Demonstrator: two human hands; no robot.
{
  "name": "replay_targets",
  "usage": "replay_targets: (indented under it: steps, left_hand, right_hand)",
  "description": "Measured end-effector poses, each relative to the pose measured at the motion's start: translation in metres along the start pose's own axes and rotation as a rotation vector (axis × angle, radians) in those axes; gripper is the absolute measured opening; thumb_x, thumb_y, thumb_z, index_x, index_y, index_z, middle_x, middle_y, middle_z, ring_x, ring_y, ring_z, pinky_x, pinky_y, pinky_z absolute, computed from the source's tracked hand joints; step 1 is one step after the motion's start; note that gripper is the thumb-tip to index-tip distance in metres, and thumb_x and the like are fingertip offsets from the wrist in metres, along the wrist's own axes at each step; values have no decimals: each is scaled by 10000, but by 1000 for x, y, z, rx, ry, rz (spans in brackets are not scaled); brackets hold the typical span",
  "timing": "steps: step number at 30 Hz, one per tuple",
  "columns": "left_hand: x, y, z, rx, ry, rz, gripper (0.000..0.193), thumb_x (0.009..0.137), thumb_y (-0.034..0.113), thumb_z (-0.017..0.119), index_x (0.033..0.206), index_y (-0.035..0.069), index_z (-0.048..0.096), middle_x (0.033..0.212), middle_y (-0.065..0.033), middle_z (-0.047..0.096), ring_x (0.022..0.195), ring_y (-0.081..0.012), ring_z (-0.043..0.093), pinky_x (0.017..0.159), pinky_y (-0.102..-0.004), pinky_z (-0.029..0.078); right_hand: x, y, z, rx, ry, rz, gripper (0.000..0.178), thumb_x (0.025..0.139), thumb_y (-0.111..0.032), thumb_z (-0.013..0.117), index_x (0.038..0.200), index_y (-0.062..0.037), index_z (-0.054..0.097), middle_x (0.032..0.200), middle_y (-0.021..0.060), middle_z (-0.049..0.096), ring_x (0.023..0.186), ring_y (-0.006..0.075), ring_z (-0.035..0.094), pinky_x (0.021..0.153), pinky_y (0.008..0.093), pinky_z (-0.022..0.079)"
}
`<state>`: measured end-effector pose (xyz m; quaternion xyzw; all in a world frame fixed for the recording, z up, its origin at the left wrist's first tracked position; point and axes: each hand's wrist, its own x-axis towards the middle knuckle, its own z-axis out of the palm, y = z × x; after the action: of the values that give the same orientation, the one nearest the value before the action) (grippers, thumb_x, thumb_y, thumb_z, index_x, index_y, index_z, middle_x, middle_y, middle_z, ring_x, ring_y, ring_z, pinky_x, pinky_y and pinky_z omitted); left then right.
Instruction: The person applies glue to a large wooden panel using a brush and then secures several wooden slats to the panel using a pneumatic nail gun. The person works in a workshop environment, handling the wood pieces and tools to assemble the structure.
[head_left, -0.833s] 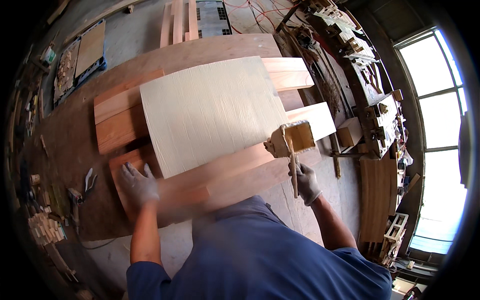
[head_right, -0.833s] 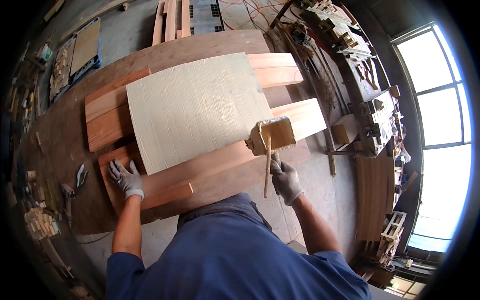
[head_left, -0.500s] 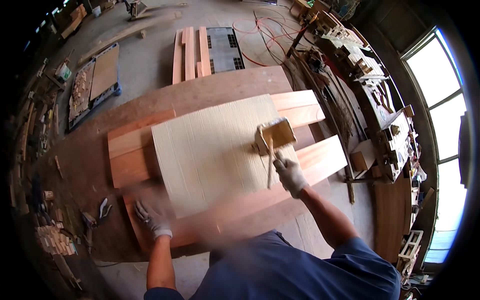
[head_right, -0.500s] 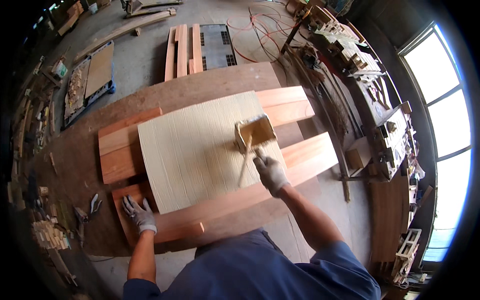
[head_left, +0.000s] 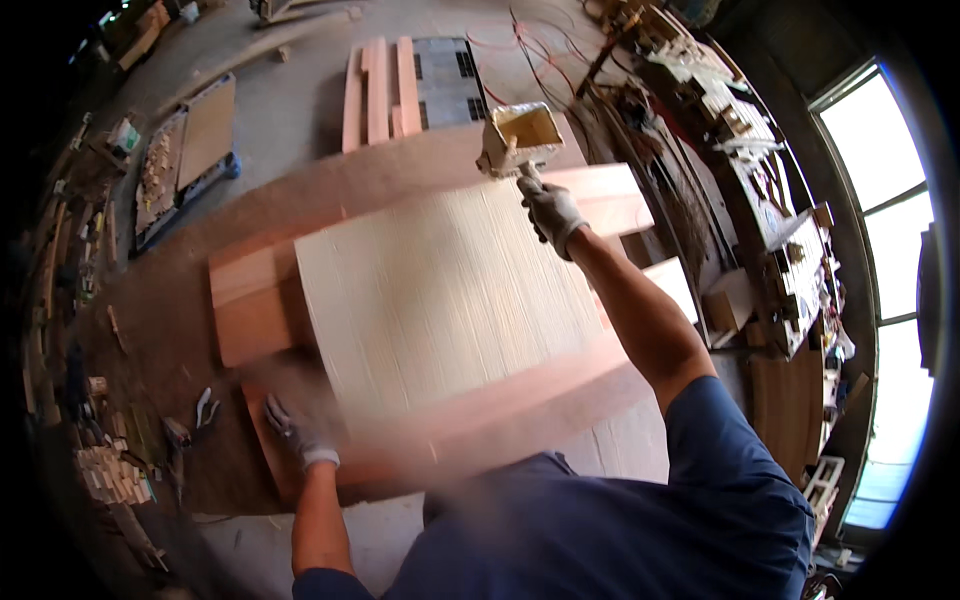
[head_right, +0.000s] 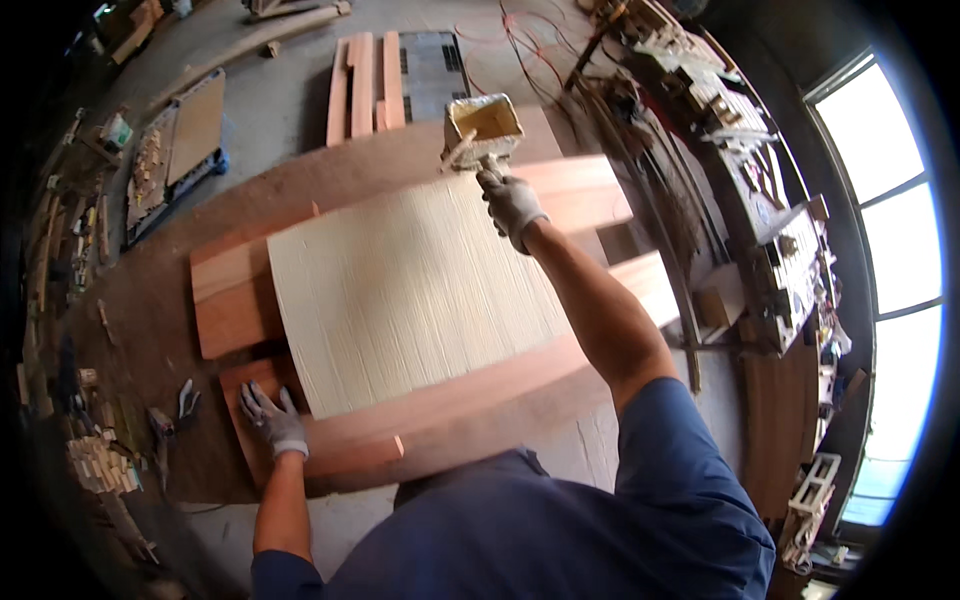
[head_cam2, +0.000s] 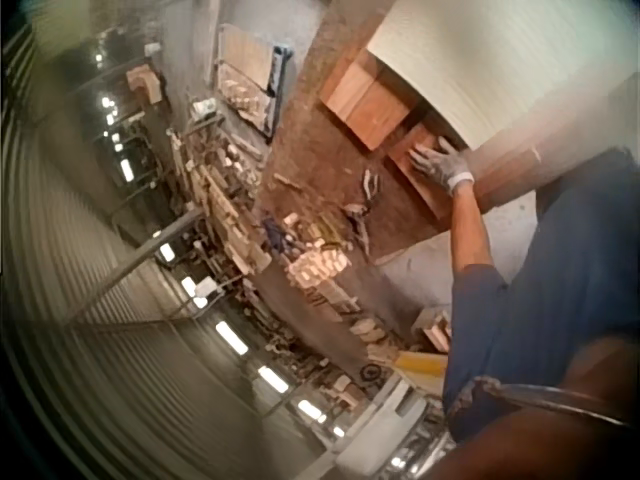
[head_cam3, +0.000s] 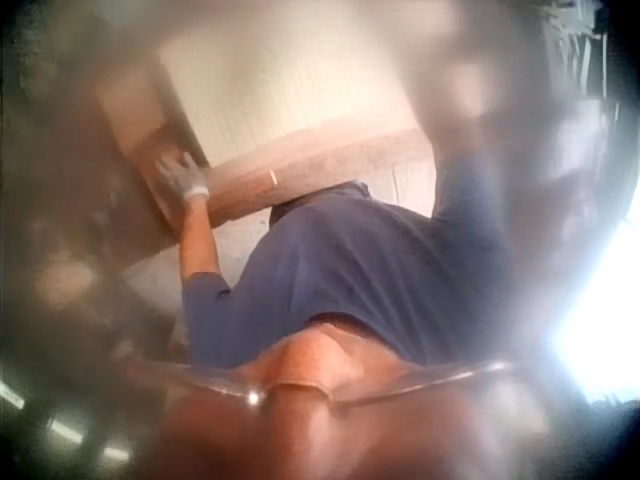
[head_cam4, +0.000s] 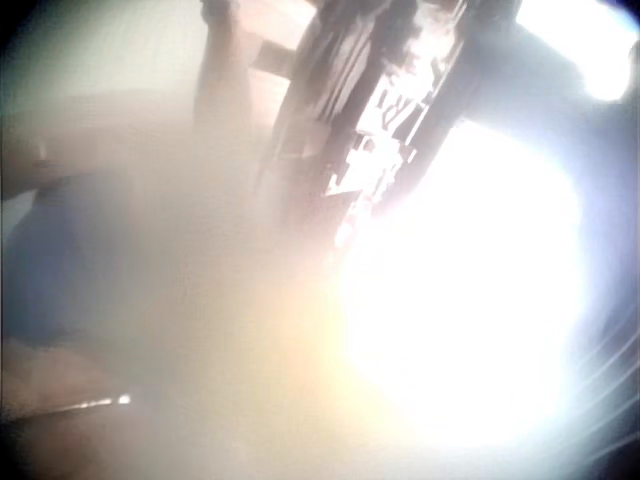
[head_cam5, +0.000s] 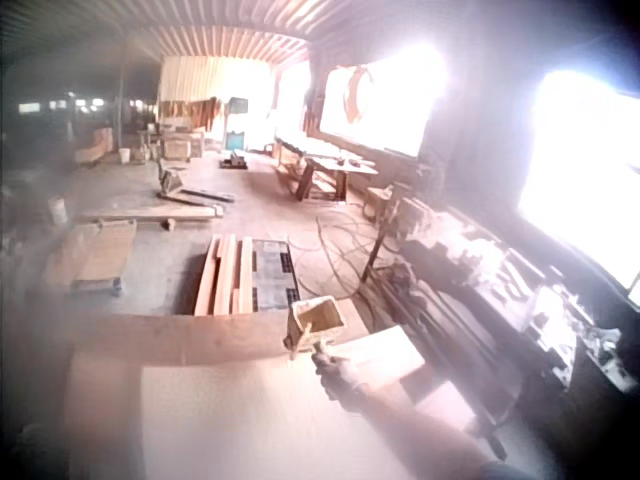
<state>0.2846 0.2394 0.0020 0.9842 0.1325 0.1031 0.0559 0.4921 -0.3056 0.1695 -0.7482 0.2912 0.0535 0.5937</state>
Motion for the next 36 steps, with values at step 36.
replay_targets:
  steps: [36]
  left_hand:
    - [1,-8,6,71,65,81,725,1026,369,662,1581,-29,416,1654,-239,369,1536,-430,336,1278,-571,280]
  right_hand:
    - [-54,67,-53,-127,64,61,430,1058,-500,635,877,-113,590,604,-55,439,453,84,379,418,303,311]
